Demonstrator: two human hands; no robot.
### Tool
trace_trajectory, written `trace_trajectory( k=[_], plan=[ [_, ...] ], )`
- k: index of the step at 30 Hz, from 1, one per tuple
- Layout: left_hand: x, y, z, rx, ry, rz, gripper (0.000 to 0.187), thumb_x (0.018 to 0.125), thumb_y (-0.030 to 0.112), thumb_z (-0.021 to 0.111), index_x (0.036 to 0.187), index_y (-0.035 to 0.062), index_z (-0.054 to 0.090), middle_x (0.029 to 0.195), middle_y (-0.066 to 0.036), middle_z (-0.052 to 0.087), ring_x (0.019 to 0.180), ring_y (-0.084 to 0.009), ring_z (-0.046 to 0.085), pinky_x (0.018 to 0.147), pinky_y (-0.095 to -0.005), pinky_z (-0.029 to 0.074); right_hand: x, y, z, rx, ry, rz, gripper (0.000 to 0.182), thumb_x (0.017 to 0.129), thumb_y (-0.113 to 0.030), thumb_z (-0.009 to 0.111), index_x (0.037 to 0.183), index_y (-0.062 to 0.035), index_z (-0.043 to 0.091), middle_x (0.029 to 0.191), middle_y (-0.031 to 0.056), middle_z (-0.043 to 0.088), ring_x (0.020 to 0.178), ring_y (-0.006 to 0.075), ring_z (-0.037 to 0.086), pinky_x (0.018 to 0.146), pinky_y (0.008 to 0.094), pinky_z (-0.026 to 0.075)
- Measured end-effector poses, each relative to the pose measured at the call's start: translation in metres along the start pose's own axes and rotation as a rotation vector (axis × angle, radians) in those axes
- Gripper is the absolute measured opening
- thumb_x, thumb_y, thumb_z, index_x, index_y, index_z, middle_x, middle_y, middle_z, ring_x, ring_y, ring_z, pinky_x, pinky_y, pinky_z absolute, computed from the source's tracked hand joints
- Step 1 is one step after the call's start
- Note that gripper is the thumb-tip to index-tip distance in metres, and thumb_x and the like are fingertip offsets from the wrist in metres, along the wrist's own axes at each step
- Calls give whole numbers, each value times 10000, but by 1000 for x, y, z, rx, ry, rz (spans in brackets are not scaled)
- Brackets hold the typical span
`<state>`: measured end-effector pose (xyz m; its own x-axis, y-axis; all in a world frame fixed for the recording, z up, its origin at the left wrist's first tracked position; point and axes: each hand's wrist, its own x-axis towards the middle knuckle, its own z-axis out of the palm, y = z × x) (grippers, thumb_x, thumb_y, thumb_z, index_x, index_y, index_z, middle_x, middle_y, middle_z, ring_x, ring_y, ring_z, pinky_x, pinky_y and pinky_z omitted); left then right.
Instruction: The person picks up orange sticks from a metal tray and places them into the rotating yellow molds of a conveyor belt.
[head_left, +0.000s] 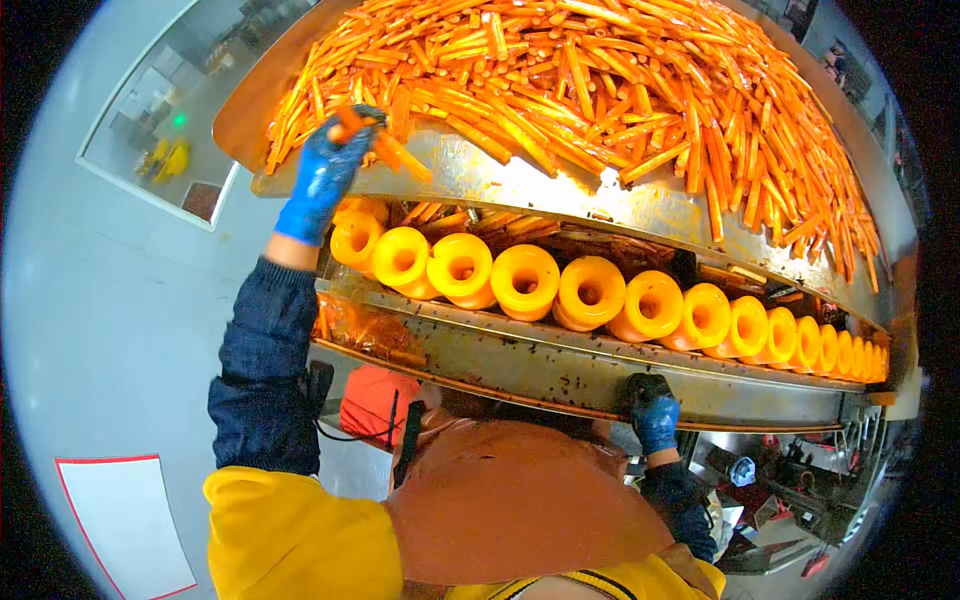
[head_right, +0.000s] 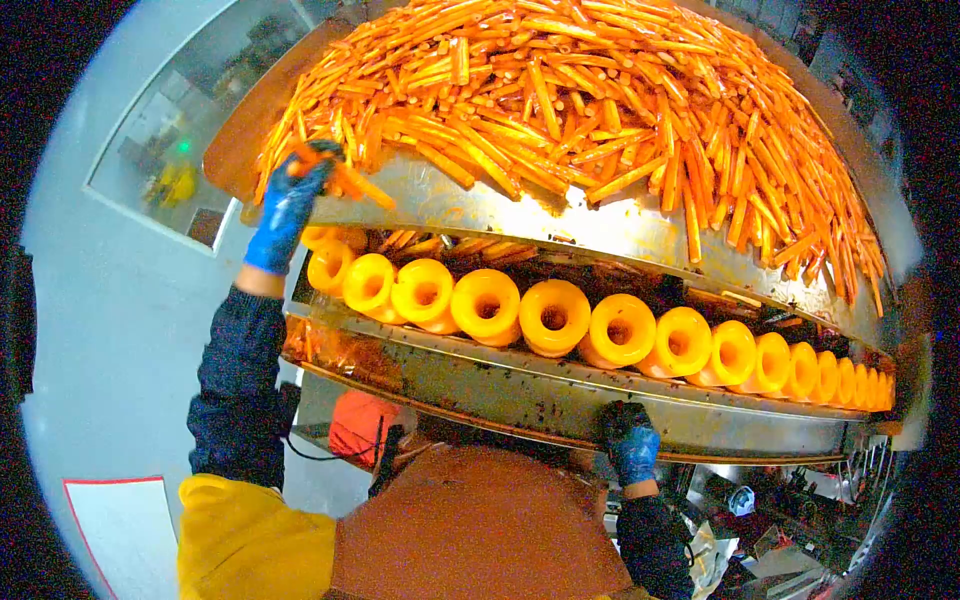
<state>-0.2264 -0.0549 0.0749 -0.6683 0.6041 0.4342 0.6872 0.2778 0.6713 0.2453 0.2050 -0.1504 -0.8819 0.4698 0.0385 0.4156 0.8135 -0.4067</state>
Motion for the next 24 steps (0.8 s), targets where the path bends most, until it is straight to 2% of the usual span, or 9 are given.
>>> trace_trajectory(
  k=[2,5,7,8,12,15,18,23,24],
  plan=[
    [-32,31,-16,-211,245,-224,225,885,208,578,1014,31,629,924,-36,652,847,-103,591,731,-259,483,1,-4,-3,-9,22,12,168,822,-256,564,904,-140,654,877,127,616,766,323,603,646,415,500],
    [-69,54,-22,-341,270,-283,186,867,181,616,951,15,635,840,-51,652,747,-92,584,683,-256,480,2,-1,0,11,51,-61,167,821,-251,570,905,-135,655,872,125,618,761,324,603,648,413,501],
    [-95,10,-20,-158,259,-347,140,843,133,647,905,8,634,788,-55,651,701,-85,579,669,-255,483,3,-7,-5,22,42,-43,168,818,-249,573,906,-131,656,868,124,619,763,323,603,647,413,500],
    [-105,4,-14,1,160,-394,133,814,112,679,873,3,631,824,-55,657,744,-86,580,690,-258,488,4,-9,-7,32,38,-25,170,815,-247,576,907,-128,657,864,123,620,764,321,603,645,413,500],
    [-108,26,-5,-86,99,-245,178,835,102,653,978,-3,648,862,-26,644,807,-86,558,725,-257,479,4,-10,-8,45,41,-8,168,811,-244,575,892,-121,656,860,121,621,772,319,604,659,411,499],
    [-108,20,-15,-232,181,-472,227,849,96,636,1055,1,640,864,-23,642,793,-96,554,735,-254,470,4,-14,-12,27,3,4,154,807,-236,575,869,-119,653,855,122,621,780,318,600,669,408,496],
    [-114,7,-10,-196,-54,-516,296,903,204,579,1128,15,612,942,-33,630,775,-97,542,712,-247,459,3,-12,-8,50,59,3,137,797,-229,579,849,-123,649,854,116,623,790,315,596,672,407,493],
    [-121,16,1,-248,-239,-516,350,935,272,516,1197,45,570,992,-40,619,816,-92,553,696,-249,469,3,-9,-10,4,53,-71,157,803,-233,584,890,-125,659,849,111,622,803,314,606,668,399,496],
    [-119,21,-1,-305,-208,-528,333,932,260,522,1185,51,578,1001,-41,622,811,-96,559,691,-248,476,3,-9,-9,23,-59,127,161,774,-171,611,904,-107,681,914,141,648,825,322,618,699,409,497]
  ],
)
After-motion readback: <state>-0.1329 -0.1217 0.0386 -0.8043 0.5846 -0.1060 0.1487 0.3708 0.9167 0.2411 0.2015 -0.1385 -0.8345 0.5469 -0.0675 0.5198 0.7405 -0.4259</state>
